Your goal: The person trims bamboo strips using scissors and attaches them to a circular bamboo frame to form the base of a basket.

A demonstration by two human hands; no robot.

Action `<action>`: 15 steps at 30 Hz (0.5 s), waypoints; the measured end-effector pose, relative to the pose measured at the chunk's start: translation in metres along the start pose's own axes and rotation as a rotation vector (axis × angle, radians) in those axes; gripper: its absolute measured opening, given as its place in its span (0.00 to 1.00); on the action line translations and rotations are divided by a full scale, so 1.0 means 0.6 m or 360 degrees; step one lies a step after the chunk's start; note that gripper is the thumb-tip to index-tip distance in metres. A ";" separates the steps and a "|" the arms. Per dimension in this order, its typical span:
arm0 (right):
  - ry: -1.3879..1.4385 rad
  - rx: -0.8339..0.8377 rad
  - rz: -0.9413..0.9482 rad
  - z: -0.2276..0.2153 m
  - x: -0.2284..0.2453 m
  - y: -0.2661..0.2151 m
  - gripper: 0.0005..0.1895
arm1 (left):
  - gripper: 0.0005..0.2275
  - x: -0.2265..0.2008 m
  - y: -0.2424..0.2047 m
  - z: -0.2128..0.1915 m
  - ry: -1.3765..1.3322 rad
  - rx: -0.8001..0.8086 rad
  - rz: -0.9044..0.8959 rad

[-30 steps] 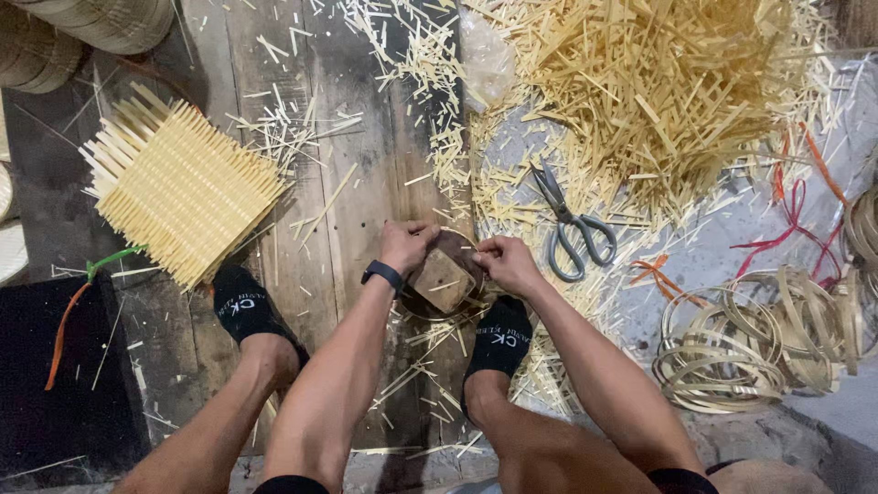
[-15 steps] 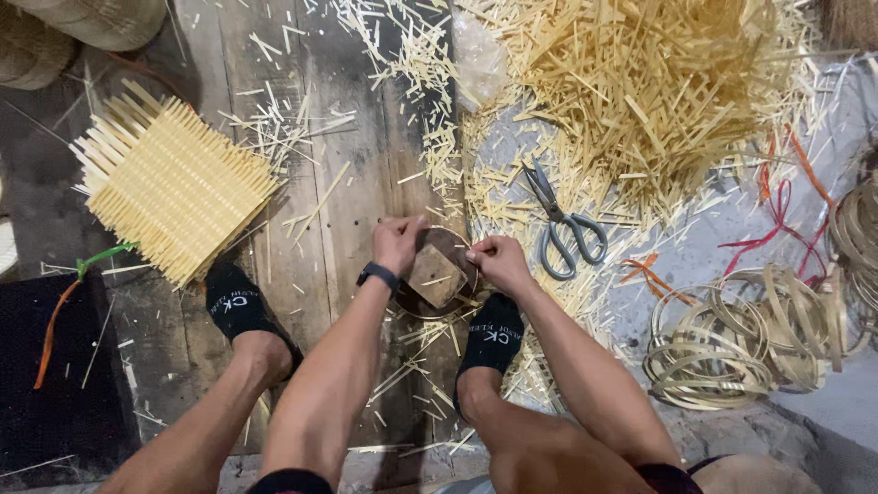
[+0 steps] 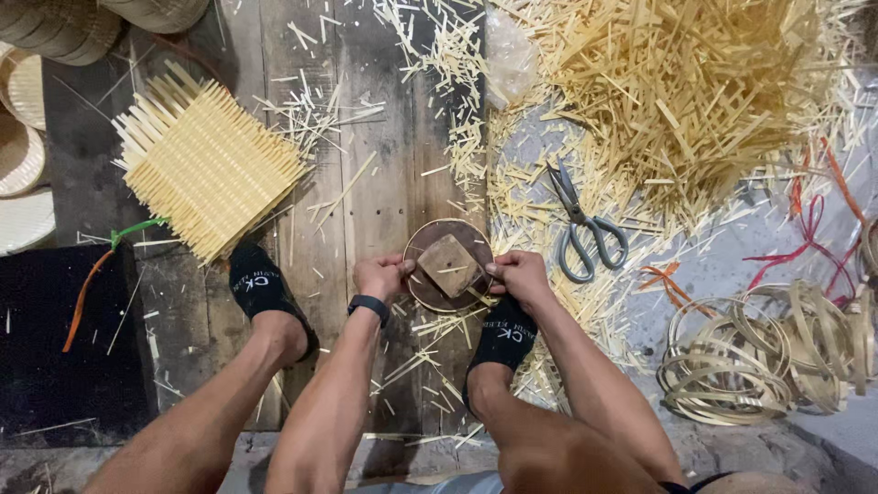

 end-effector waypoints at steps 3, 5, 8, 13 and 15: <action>-0.0043 -0.0057 -0.0062 0.005 0.037 -0.030 0.07 | 0.09 -0.009 -0.012 0.004 -0.0133 0.0095 0.0002; 0.0018 -0.0071 -0.0082 0.005 0.057 -0.048 0.07 | 0.09 -0.008 -0.030 0.007 -0.0226 0.0209 0.0055; 0.0379 0.0167 0.0246 0.030 0.030 -0.065 0.08 | 0.09 0.035 -0.083 0.046 -0.1174 0.0590 -0.0388; 0.0056 0.0039 0.0118 0.047 -0.006 -0.051 0.05 | 0.09 0.078 -0.104 0.081 -0.0931 0.0478 -0.0282; 0.0068 -0.0005 0.0135 0.049 -0.019 -0.051 0.05 | 0.10 0.108 -0.085 0.085 -0.0851 0.0443 -0.0269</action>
Point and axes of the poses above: each hand's wrist, its own y-axis towards the middle knuckle, its own z-axis out of the palm, x = y × z, the point moved 7 cm from there along y, towards the middle knuckle, and after that the axes turned 3 degrees about -z, right-handed, at the moved point
